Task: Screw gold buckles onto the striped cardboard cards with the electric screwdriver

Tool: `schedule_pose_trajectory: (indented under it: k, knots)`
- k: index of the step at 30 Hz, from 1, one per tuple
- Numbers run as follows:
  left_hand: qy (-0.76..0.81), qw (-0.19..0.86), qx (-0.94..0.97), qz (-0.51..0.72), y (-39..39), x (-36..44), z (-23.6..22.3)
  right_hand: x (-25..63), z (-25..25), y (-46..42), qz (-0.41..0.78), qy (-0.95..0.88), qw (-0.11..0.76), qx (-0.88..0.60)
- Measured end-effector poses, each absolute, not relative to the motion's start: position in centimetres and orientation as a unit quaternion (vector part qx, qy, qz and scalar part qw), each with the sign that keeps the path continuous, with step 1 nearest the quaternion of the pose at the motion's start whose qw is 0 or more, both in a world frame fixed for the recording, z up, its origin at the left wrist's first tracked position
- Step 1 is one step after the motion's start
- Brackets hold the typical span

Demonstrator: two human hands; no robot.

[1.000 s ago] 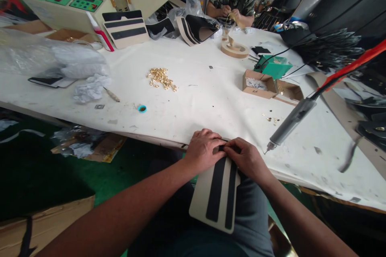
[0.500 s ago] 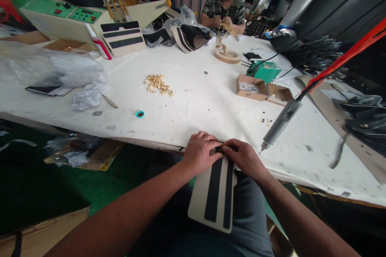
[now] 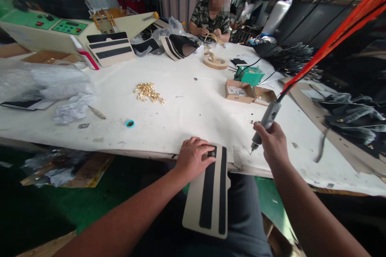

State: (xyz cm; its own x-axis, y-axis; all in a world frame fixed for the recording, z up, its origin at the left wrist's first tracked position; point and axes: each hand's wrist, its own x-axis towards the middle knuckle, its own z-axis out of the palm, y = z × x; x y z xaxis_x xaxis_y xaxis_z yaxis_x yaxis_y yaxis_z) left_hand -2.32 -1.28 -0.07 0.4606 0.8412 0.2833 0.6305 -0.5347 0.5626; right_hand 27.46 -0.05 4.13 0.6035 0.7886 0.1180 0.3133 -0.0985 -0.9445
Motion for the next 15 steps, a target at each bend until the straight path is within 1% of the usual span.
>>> schedule_pose_trajectory:
  k: [3,6,10,15]
  knots:
    - [0.444,0.194,0.831,0.274,-1.3,-2.3,-0.1,26.7,4.7,1.4,0.293,-0.327,0.610,-0.660]
    - [0.443,0.198,0.830,0.276,-1.4,-2.3,-0.1,24.7,6.0,1.0,0.334,-0.321,0.671,-0.579]
    - [0.437,0.192,0.835,0.274,-1.3,-2.3,-0.1,20.3,7.6,-1.0,0.384,-0.372,0.683,-0.498]
    - [0.441,0.194,0.833,0.273,-1.4,-2.3,0.0,15.1,7.4,-1.9,0.386,-0.395,0.687,-0.472]
